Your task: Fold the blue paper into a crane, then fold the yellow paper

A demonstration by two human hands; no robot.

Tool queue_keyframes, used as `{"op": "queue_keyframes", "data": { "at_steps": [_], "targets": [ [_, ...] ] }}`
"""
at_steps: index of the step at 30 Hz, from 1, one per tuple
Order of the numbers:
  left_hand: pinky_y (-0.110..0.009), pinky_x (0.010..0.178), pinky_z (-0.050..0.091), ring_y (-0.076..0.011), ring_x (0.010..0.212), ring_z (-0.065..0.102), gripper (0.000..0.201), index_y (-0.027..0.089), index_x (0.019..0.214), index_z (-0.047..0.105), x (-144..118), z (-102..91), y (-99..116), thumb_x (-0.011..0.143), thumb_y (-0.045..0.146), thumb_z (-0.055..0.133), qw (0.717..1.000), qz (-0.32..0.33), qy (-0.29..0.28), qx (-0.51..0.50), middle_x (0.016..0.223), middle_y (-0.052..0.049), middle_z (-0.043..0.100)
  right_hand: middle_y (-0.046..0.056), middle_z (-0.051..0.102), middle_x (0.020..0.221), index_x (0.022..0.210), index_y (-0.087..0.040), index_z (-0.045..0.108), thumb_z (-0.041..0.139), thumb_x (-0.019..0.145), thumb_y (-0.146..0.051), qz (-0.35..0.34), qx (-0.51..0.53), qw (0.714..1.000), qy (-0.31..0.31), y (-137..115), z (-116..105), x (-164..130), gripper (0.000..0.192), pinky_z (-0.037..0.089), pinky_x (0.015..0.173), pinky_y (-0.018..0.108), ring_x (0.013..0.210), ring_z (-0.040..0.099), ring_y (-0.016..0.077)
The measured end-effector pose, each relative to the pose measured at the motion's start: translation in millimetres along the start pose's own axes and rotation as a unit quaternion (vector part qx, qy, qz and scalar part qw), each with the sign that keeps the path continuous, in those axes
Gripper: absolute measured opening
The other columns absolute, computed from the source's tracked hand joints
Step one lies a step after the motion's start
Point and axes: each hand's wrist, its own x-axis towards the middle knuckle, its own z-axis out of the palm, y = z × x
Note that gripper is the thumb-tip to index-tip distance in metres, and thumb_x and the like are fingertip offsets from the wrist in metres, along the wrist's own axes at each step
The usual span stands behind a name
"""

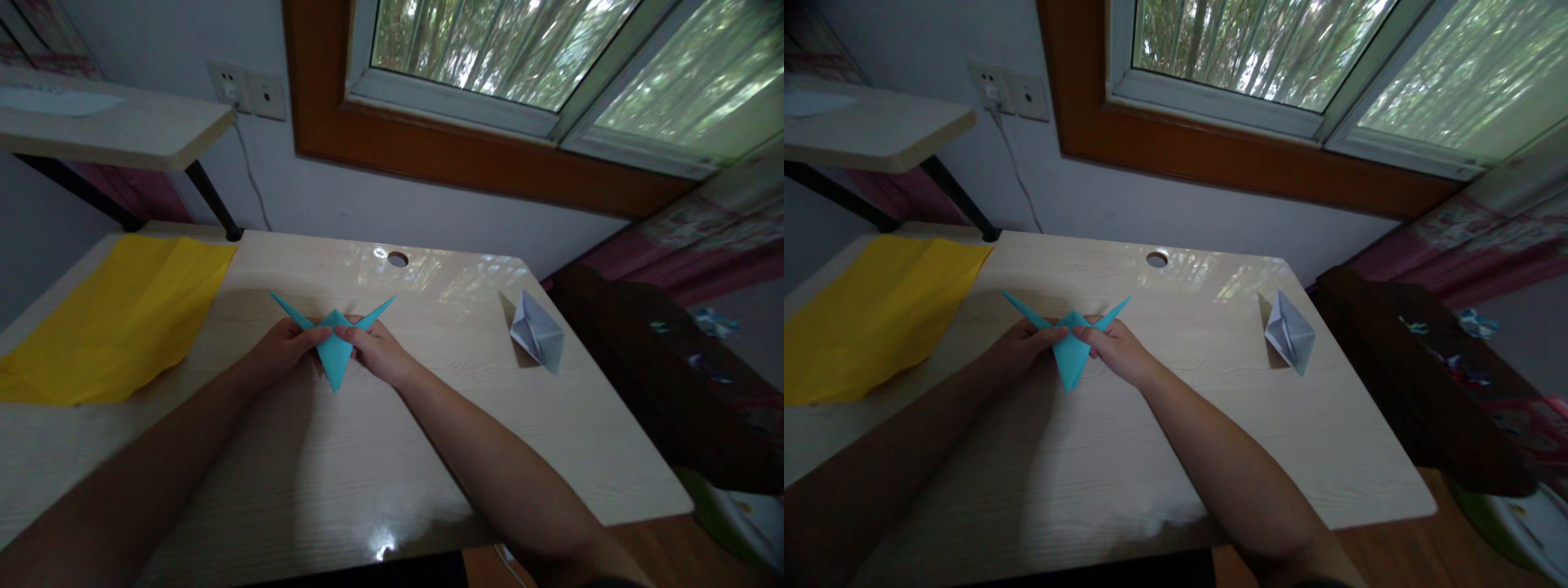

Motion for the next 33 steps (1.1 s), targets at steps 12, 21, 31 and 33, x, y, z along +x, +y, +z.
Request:
{"op": "queue_keyframes", "data": {
  "at_steps": [12, 21, 31, 33],
  "targets": [
    [-0.034, 0.084, 0.056, -0.0232, 0.084, 0.072, 0.036, 0.016, 0.092, 0.079, -2.1, 3.6, 6.1, 0.085, 0.051, 0.072, 0.999, 0.009, 0.008, -0.039, 0.089, -0.007, 0.079, -0.004, 0.044, 0.062, 0.071, -0.019, 0.056, 0.064, 0.091, -0.056, -0.005, -0.018, 1.000, -0.006, 2.9, 0.9, -0.9, 0.043, 0.032, 0.055, 0.025, 0.059, 0.040, 0.0113],
    [-0.036, 0.083, 0.056, -0.0259, 0.086, 0.072, 0.037, 0.017, 0.088, 0.078, -1.8, 2.9, 2.7, 0.084, 0.054, 0.072, 0.999, -0.002, 0.030, -0.022, 0.087, -0.007, 0.079, -0.004, 0.044, 0.064, 0.070, -0.021, 0.053, 0.067, 0.086, -0.063, 0.028, -0.007, 0.999, 0.017, -2.6, 2.2, -0.3, 0.048, 0.032, 0.056, 0.025, 0.060, 0.040, 0.0119],
    [-0.034, 0.082, 0.055, -0.0244, 0.085, 0.071, 0.034, 0.016, 0.088, 0.077, -1.0, 2.3, 0.0, 0.085, 0.050, 0.071, 0.999, 0.002, 0.033, -0.024, 0.088, -0.006, 0.078, -0.005, 0.044, 0.061, 0.068, -0.020, 0.052, 0.067, 0.088, -0.058, 0.009, 0.000, 1.000, 0.016, -3.8, 2.9, -0.2, 0.046, 0.030, 0.055, 0.026, 0.057, 0.039, 0.0110],
    [-0.034, 0.082, 0.055, -0.0235, 0.083, 0.071, 0.033, 0.016, 0.087, 0.077, -0.5, 1.4, -2.2, 0.086, 0.048, 0.071, 0.999, 0.002, 0.034, -0.033, 0.086, -0.006, 0.077, -0.005, 0.043, 0.059, 0.066, -0.021, 0.051, 0.067, 0.088, -0.057, 0.008, 0.000, 1.000, 0.029, -3.9, 2.7, -0.4, 0.046, 0.029, 0.055, 0.026, 0.056, 0.039, 0.0107]
  ]
}}
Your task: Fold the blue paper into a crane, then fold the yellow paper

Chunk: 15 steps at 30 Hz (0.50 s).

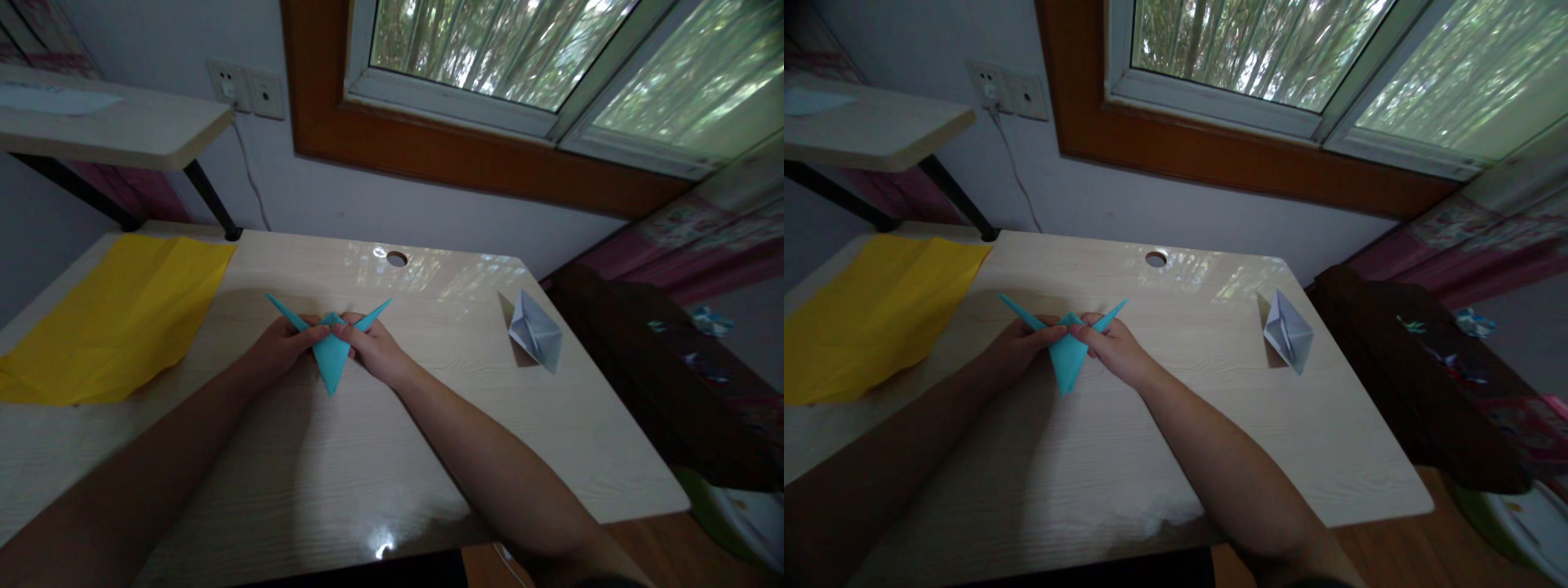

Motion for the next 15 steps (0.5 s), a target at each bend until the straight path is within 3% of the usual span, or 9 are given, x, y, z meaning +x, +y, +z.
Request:
{"op": "queue_keyframes", "data": {
  "at_steps": [10, 15],
  "targets": [
    [-0.030, 0.073, 0.051, -0.0191, 0.075, 0.066, 0.029, 0.017, 0.083, 0.076, 1.0, -0.5, -1.8, 0.087, 0.045, 0.070, 1.000, 0.005, 0.019, -0.013, 0.081, -0.004, 0.074, -0.008, 0.042, 0.056, 0.071, -0.021, 0.053, 0.067, 0.089, -0.051, -0.006, 0.029, 0.999, 0.015, 3.6, -0.4, 1.8, 0.038, 0.026, 0.055, 0.027, 0.053, 0.035, 0.0096],
    [-0.027, 0.068, 0.048, -0.0152, 0.068, 0.059, 0.030, 0.018, 0.073, 0.070, 2.3, 0.8, 0.7, 0.086, 0.045, 0.071, 0.999, 0.010, 0.041, -0.016, 0.070, 0.000, 0.065, -0.008, 0.041, 0.054, 0.070, -0.021, 0.052, 0.068, 0.087, -0.052, -0.010, 0.041, 0.998, 0.040, 5.5, -1.1, 3.2, 0.039, 0.028, 0.058, 0.028, 0.053, 0.036, 0.0101]
  ]
}}
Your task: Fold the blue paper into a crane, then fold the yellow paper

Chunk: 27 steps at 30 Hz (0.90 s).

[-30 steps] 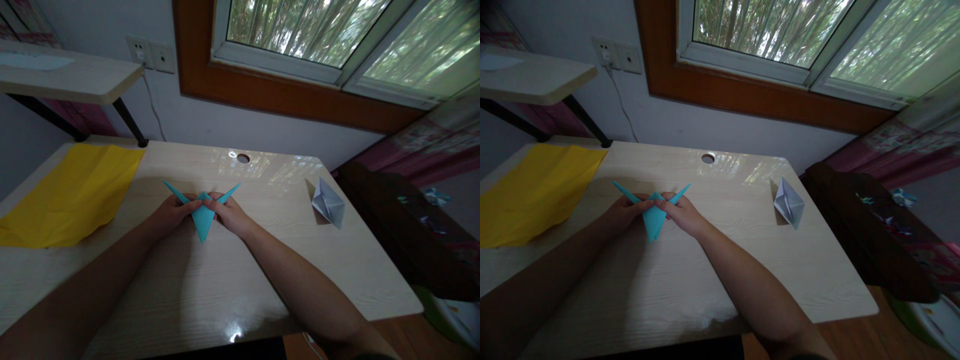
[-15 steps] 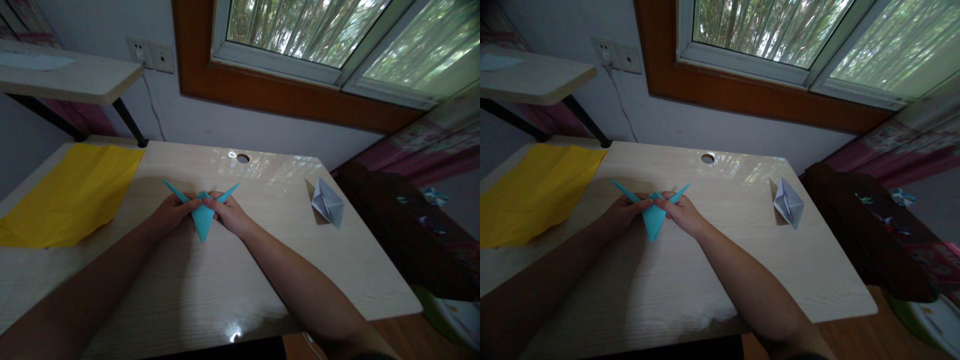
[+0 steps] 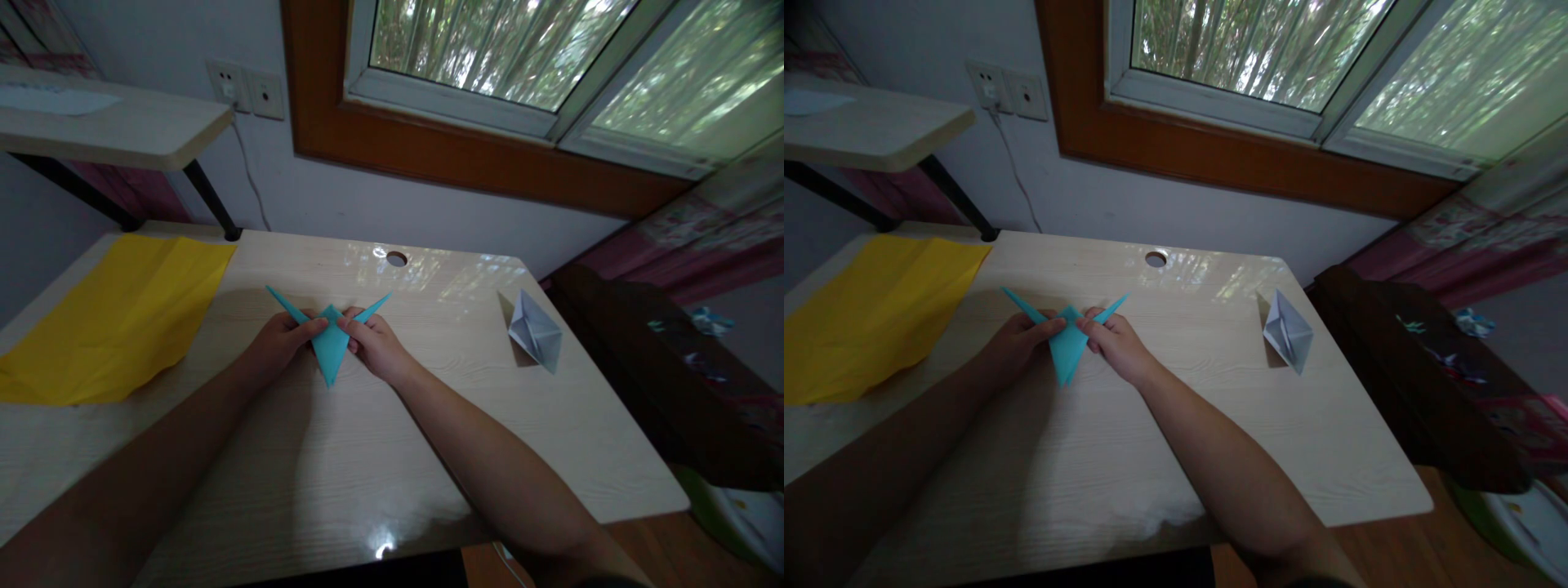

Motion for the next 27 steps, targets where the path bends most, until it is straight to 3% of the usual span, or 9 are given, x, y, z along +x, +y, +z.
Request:
{"op": "queue_keyframes", "data": {
  "at_steps": [4, 9, 18, 23, 27],
  "targets": [
    [-0.026, 0.064, 0.045, -0.0143, 0.064, 0.055, 0.034, 0.018, 0.065, 0.064, 3, -1.0, -1, 0.083, 0.045, 0.073, 0.999, 0.009, 0.039, -0.009, 0.065, 0.001, 0.060, -0.008, 0.042, 0.055, 0.068, -0.021, 0.051, 0.071, 0.087, -0.051, -0.018, 0.006, 1.000, 0.024, 0, -1, 2, 0.040, 0.028, 0.058, 0.028, 0.053, 0.036, 0.0101],
    [-0.026, 0.065, 0.046, -0.0146, 0.065, 0.058, 0.030, 0.018, 0.071, 0.067, 6, -4.1, -6, 0.081, 0.046, 0.075, 0.994, 0.013, 0.105, 0.000, 0.068, 0.000, 0.063, -0.008, 0.042, 0.055, 0.070, -0.022, 0.053, 0.072, 0.086, -0.052, -0.028, 0.009, 0.999, 0.043, 2, -2, 5, 0.039, 0.029, 0.058, 0.028, 0.055, 0.038, 0.0107],
    [-0.026, 0.067, 0.048, -0.0155, 0.068, 0.061, 0.033, 0.018, 0.075, 0.071, 8, -4.9, -8, 0.080, 0.051, 0.076, 0.985, 0.043, 0.157, 0.052, 0.075, -0.003, 0.070, -0.006, 0.050, 0.063, 0.079, -0.021, 0.058, 0.077, 0.082, -0.053, -0.046, 0.007, 0.993, 0.104, 4, -1, 7, 0.037, 0.031, 0.058, 0.027, 0.058, 0.040, 0.0102],
    [-0.026, 0.064, 0.047, -0.0150, 0.065, 0.060, 0.036, 0.017, 0.081, 0.073, 6, -2.9, -2, 0.080, 0.054, 0.077, 0.983, 0.041, 0.161, 0.079, 0.075, -0.002, 0.070, -0.005, 0.054, 0.066, 0.082, -0.020, 0.062, 0.079, 0.081, -0.049, -0.052, 0.023, 0.992, 0.115, 7, -2, 9, 0.034, 0.034, 0.061, 0.026, 0.060, 0.044, 0.0103],
    [-0.026, 0.068, 0.049, -0.0172, 0.071, 0.063, 0.037, 0.018, 0.084, 0.074, 2, 2.0, 8, 0.077, 0.055, 0.079, 0.988, 0.036, 0.109, 0.107, 0.077, -0.001, 0.072, -0.004, 0.057, 0.066, 0.078, -0.019, 0.064, 0.081, 0.078, -0.048, -0.044, 0.016, 0.993, 0.112, 9, -4, 9, 0.034, 0.035, 0.062, 0.026, 0.062, 0.046, 0.0107]
  ]
}}
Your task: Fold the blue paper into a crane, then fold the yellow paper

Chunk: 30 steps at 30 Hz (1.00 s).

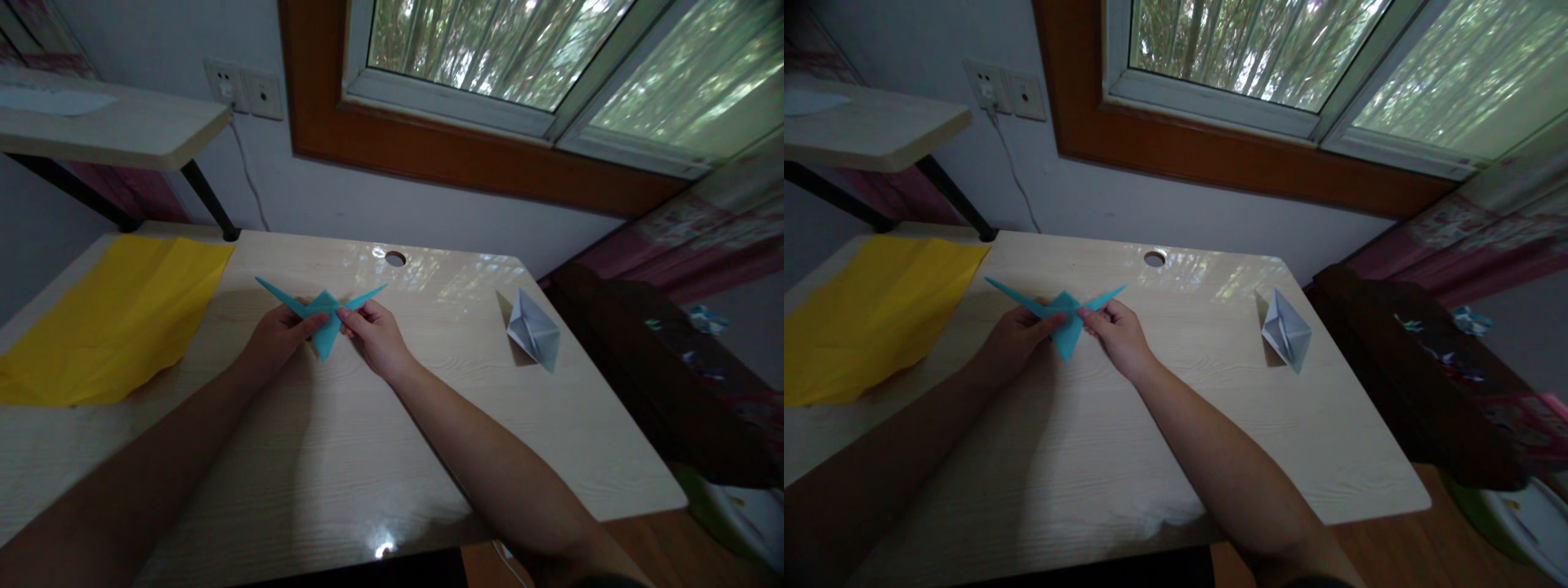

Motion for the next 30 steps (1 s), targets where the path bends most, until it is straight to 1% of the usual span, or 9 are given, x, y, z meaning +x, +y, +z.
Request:
{"op": "queue_keyframes", "data": {
  "at_steps": [2, 4, 10, 14, 20, 23, 26, 30],
  "targets": [
    [-0.027, 0.074, 0.051, -0.0198, 0.079, 0.067, 0.036, 0.019, 0.088, 0.076, -2, 0.6, 3, 0.079, 0.054, 0.078, 0.999, 0.006, -0.029, 0.023, 0.084, -0.002, 0.075, -0.004, 0.056, 0.066, 0.076, -0.019, 0.064, 0.081, 0.078, -0.048, 0.002, -0.005, 1.000, -0.007, 0, 0, 0, 0.033, 0.035, 0.062, 0.026, 0.063, 0.046, 0.0109],
    [-0.028, 0.076, 0.051, -0.0220, 0.084, 0.068, 0.035, 0.020, 0.092, 0.076, -2, 0.6, 5, 0.081, 0.053, 0.076, 0.998, 0.013, -0.035, 0.042, 0.088, -0.002, 0.077, -0.004, 0.055, 0.067, 0.076, -0.019, 0.066, 0.080, 0.078, -0.046, -0.003, -0.006, 1.000, -0.007, -1, 0, -1, 0.030, 0.035, 0.063, 0.026, 0.063, 0.045, 0.0111],
    [-0.030, 0.073, 0.050, -0.0238, 0.082, 0.067, 0.036, 0.019, 0.094, 0.077, -3, -1.3, 6, 0.082, 0.053, 0.073, 0.994, 0.017, -0.037, 0.098, 0.088, -0.003, 0.076, -0.001, 0.061, 0.077, 0.077, -0.022, 0.073, 0.080, 0.078, -0.043, -0.041, -0.024, 0.998, 0.034, -8, 2, -1, 0.022, 0.038, 0.066, 0.027, 0.071, 0.049, 0.0132],
    [-0.031, 0.074, 0.049, -0.0233, 0.082, 0.066, 0.037, 0.019, 0.094, 0.077, -4, -1.9, 6, 0.084, 0.054, 0.070, 0.991, 0.021, -0.048, 0.121, 0.087, -0.003, 0.076, -0.001, 0.063, 0.080, 0.077, -0.024, 0.076, 0.081, 0.078, -0.042, -0.049, -0.017, 0.997, 0.050, -10, 1, -1, 0.019, 0.039, 0.068, 0.028, 0.072, 0.051, 0.0137],
    [-0.029, 0.068, 0.046, -0.0204, 0.075, 0.062, 0.035, 0.019, 0.088, 0.075, -4, -0.9, 6, 0.083, 0.053, 0.070, 0.991, 0.015, -0.049, 0.121, 0.079, -0.001, 0.072, 0.000, 0.062, 0.077, 0.077, -0.024, 0.078, 0.080, 0.079, -0.042, -0.065, -0.010, 0.994, 0.085, -13, -1, -1, 0.018, 0.040, 0.070, 0.030, 0.072, 0.051, 0.0142],
    [-0.028, 0.065, 0.045, -0.0189, 0.071, 0.059, 0.035, 0.019, 0.084, 0.074, -3, -1.1, 5, 0.083, 0.053, 0.070, 0.991, 0.021, -0.049, 0.122, 0.074, 0.000, 0.068, -0.001, 0.060, 0.074, 0.077, -0.024, 0.078, 0.078, 0.080, -0.042, -0.067, 0.000, 0.993, 0.094, -16, -2, -1, 0.018, 0.038, 0.067, 0.029, 0.069, 0.048, 0.0132],
    [-0.028, 0.064, 0.044, -0.0184, 0.069, 0.059, 0.035, 0.019, 0.084, 0.073, -3, -1.7, 3, 0.082, 0.053, 0.071, 0.991, 0.021, -0.051, 0.122, 0.074, 0.000, 0.069, -0.001, 0.059, 0.072, 0.074, -0.022, 0.077, 0.078, 0.079, -0.041, -0.064, 0.020, 0.991, 0.114, -18, -2, 0, 0.020, 0.037, 0.065, 0.029, 0.066, 0.046, 0.0123],
    [-0.027, 0.062, 0.043, -0.0179, 0.067, 0.059, 0.035, 0.019, 0.082, 0.072, -2, -2.1, 1, 0.082, 0.054, 0.071, 0.991, 0.018, -0.062, 0.121, 0.072, 0.000, 0.069, 0.000, 0.061, 0.073, 0.079, -0.022, 0.078, 0.077, 0.078, -0.041, -0.059, 0.033, 0.987, 0.148, -19, -5, 1, 0.020, 0.035, 0.060, 0.028, 0.063, 0.044, 0.0118]
  ]
}}
